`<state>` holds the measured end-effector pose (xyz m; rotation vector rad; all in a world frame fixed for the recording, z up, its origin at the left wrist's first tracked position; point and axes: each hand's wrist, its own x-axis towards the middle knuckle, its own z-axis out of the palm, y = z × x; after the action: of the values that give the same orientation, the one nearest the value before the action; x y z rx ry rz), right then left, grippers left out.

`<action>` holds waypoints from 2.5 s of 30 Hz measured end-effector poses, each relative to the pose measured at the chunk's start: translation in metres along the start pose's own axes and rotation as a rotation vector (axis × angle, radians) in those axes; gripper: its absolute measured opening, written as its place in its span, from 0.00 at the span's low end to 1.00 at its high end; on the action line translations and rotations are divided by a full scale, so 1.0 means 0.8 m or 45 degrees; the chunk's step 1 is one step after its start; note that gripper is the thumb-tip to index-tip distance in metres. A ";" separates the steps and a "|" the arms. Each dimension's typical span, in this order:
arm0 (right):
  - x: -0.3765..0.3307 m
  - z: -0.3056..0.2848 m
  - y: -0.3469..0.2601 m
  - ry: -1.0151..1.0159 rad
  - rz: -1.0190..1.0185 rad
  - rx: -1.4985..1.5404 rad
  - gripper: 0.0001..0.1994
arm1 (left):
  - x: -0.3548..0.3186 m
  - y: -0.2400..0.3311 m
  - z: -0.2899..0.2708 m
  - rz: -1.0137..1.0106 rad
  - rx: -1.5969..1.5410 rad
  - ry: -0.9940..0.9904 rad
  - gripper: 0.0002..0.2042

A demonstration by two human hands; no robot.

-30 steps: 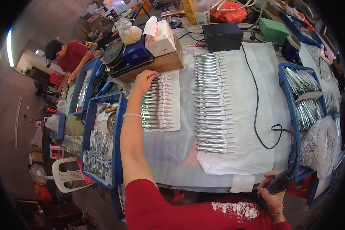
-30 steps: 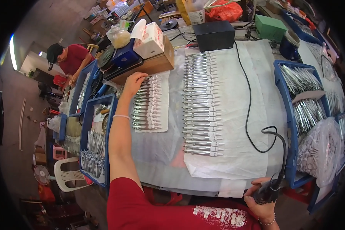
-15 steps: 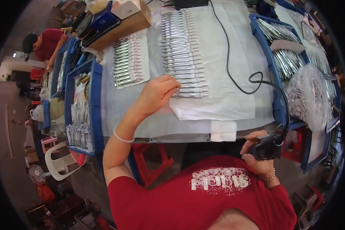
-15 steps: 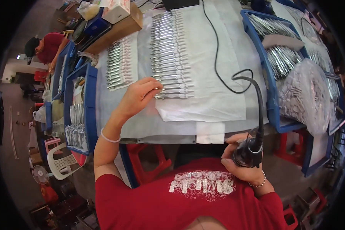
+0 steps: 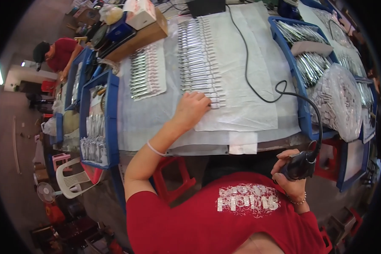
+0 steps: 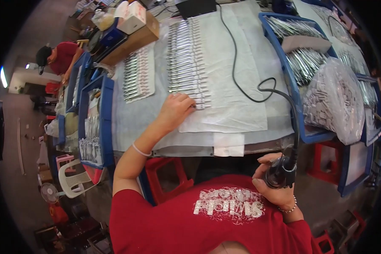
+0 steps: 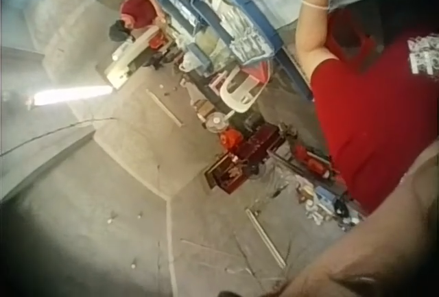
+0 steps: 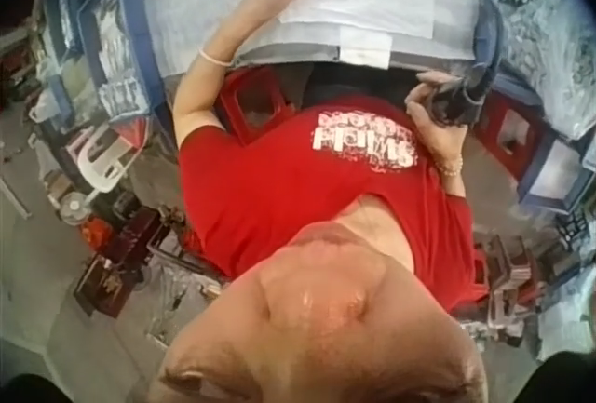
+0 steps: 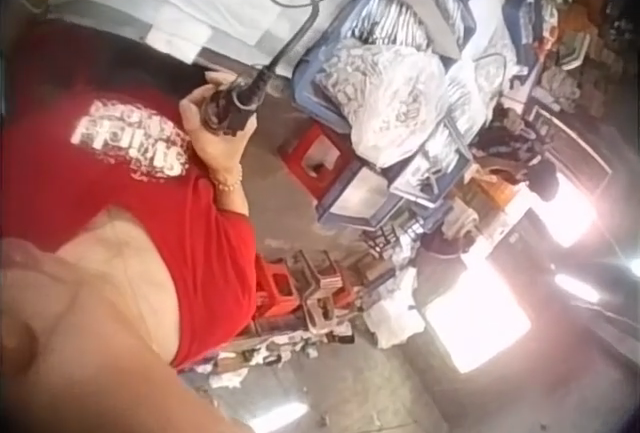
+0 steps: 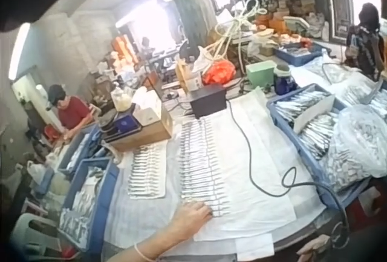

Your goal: Polishing the tips of metal precision instruments using a handheld rotary tool.

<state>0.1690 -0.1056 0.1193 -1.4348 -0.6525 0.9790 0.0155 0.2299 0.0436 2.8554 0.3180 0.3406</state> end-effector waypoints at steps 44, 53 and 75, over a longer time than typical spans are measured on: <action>0.078 0.050 0.044 -0.174 0.217 -0.360 0.20 | -0.108 0.226 0.114 -1.307 -3.221 -0.033 0.23; 0.097 0.050 0.046 -0.352 0.241 -0.755 0.21 | -0.105 0.247 0.108 -1.439 -2.910 0.137 0.19; 0.104 0.083 0.019 -0.676 -0.835 0.187 0.15 | -0.098 0.245 0.098 -1.514 -2.891 0.064 0.10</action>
<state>0.1499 -0.0028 0.0944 -0.7313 -1.3107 0.8466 -0.0026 0.0088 0.0068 0.2533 0.7606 0.1832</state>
